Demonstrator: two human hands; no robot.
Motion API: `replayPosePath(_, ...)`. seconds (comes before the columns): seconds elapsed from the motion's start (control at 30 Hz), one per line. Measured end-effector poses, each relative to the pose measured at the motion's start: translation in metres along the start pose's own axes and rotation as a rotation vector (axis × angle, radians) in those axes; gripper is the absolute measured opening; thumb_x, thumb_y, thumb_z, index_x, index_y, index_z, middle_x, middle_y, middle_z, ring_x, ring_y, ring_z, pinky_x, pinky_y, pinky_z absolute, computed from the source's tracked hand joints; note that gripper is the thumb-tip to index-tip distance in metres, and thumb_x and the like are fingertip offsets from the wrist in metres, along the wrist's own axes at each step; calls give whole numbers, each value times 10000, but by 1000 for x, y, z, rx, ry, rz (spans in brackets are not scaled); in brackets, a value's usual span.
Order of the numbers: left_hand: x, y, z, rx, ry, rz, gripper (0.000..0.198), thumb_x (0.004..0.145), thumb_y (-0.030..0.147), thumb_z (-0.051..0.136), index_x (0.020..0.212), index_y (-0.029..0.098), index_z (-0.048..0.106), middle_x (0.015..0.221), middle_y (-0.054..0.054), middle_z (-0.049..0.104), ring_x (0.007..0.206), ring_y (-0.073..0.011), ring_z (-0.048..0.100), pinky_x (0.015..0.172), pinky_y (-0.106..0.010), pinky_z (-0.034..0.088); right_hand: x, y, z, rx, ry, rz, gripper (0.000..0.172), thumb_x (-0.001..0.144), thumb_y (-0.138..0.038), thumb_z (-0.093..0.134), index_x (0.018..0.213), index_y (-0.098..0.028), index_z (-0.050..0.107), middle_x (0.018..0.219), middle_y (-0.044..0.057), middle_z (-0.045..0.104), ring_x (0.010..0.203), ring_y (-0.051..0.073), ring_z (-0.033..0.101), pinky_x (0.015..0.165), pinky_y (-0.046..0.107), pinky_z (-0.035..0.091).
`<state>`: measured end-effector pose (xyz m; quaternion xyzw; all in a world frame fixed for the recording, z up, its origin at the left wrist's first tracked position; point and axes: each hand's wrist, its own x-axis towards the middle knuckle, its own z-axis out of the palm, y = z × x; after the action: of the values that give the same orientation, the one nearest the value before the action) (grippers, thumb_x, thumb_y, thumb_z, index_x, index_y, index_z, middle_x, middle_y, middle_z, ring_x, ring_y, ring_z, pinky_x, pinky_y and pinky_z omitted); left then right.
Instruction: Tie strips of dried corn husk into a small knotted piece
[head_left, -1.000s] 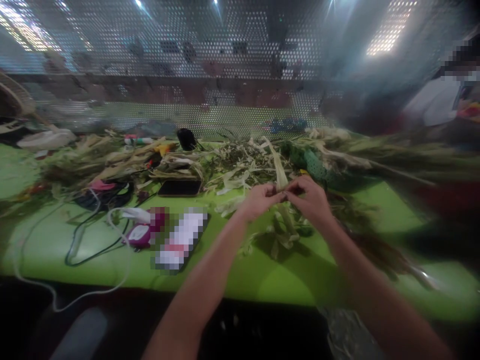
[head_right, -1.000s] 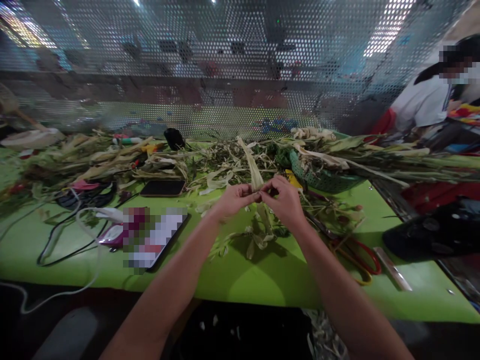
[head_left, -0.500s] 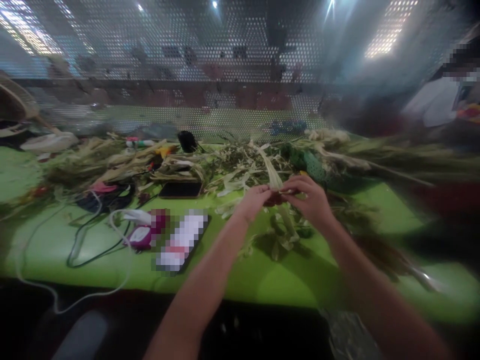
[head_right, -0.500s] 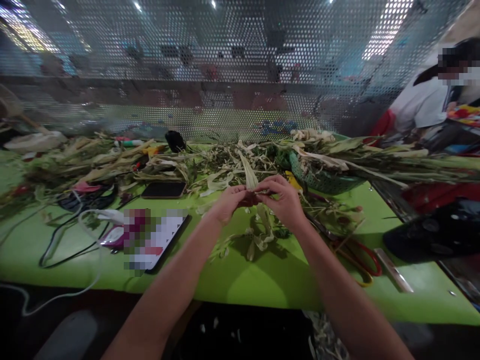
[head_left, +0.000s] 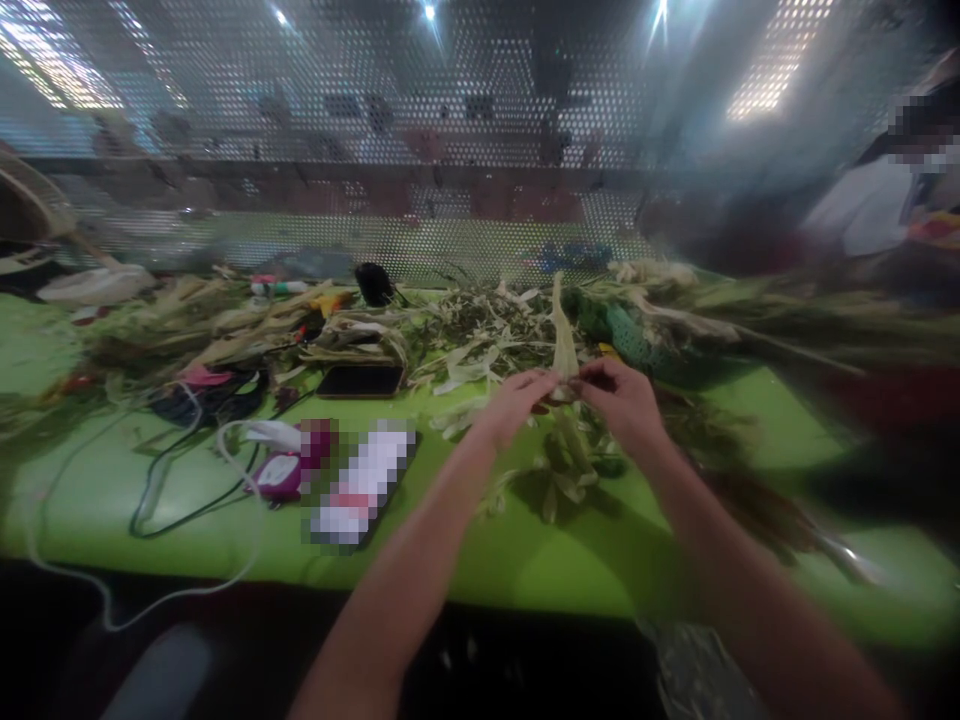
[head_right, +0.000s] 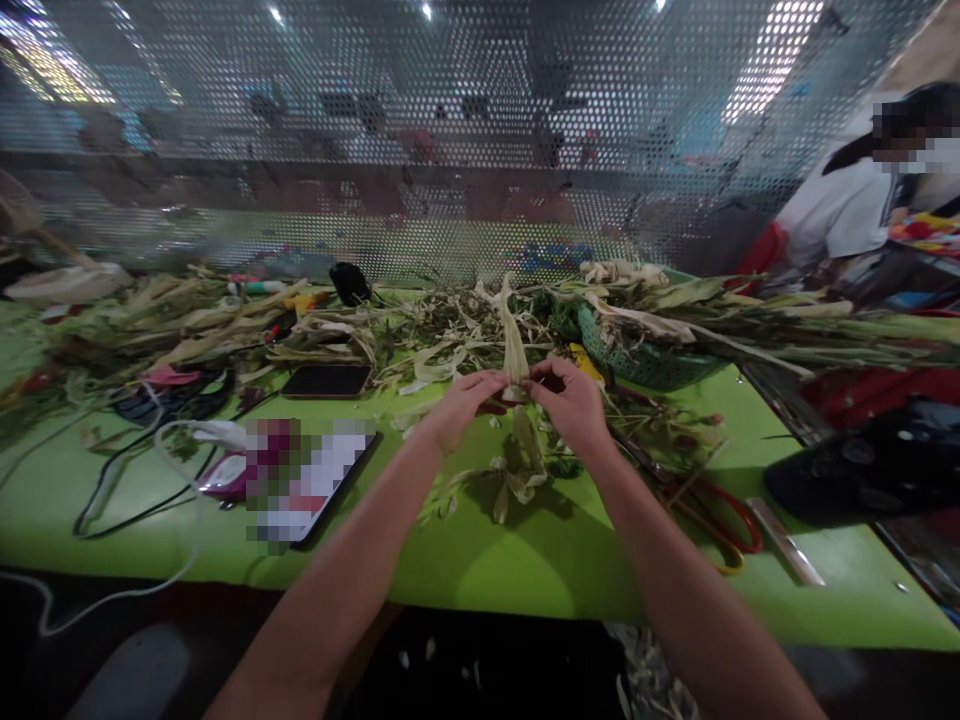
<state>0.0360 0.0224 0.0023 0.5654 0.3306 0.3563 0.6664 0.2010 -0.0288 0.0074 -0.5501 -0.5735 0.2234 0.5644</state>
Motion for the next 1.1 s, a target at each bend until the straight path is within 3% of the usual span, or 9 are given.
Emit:
replayPosePath(0.17, 4, -2, -3, 0, -34, 48, 172, 682, 242, 723, 807, 145, 656, 756, -3, 643, 697, -102, 554, 725, -249, 433, -2, -1, 2, 132, -9, 51, 190, 711, -346, 756, 788, -207, 651, 722, -17, 633, 656, 146, 578, 645, 283, 472)
replayPosePath(0.3, 3, 0, -3, -62, -59, 52, 244, 589, 92, 714, 820, 137, 652, 788, -8, 657, 752, -114, 581, 780, -262, 444, -1, 0, 3, 295, 20, 147, 210, 673, -324, 777, 785, -209, 640, 731, -20, 636, 663, 135, 578, 663, 274, 472)
replayPosePath(0.43, -1, 4, -2, -80, -98, 10, 280, 661, 243, 761, 909, 153, 665, 888, -32, 666, 811, -134, 592, 781, -278, 460, -1, -2, 3, 293, 43, 158, 212, 655, -295, 784, 789, -208, 644, 738, -21, 635, 684, 133, 578, 682, 267, 468)
replayPosePath(0.53, -2, 4, -1, -104, -58, 12, 275, 724, 366, 735, 878, 156, 648, 836, -17, 634, 771, -121, 571, 735, -262, 458, -2, -4, 4, 276, 60, 149, 212, 658, -299, 782, 796, -211, 648, 739, -22, 629, 678, 130, 569, 674, 265, 467)
replayPosePath(0.67, 1, 1, 1, -113, -20, 59, 268, 648, 252, 787, 810, 130, 612, 731, 9, 602, 673, -89, 537, 706, -241, 442, -3, -3, 7, 331, 47, 162, 252, 652, -334, 799, 803, -220, 632, 738, -23, 627, 658, 133, 568, 641, 267, 469)
replayPosePath(0.83, 5, -6, 5, -133, 57, 129, 250, 670, 225, 761, 820, 139, 579, 740, 17, 595, 688, -90, 544, 712, -239, 447, -4, -5, 11, 443, 17, 218, 319, 594, -326, 847, 792, -220, 622, 743, -26, 638, 656, 130, 584, 639, 263, 480)
replayPosePath(0.97, 5, -9, 7, 48, 158, 249, 244, 666, 193, 757, 820, 152, 573, 757, 15, 598, 720, -103, 538, 728, -245, 442, -6, -8, 12, 453, 56, 200, 308, 589, -305, 848, 782, -223, 623, 731, -32, 631, 651, 128, 580, 631, 260, 477)
replayPosePath(1.1, 2, -6, 11, 187, 110, 248, 147, 759, 235, 678, 868, 142, 645, 821, -26, 655, 767, -129, 563, 755, -264, 445, -7, -11, 14, 485, 114, 183, 281, 597, -288, 847, 765, -226, 630, 734, -35, 631, 654, 121, 578, 645, 260, 477)
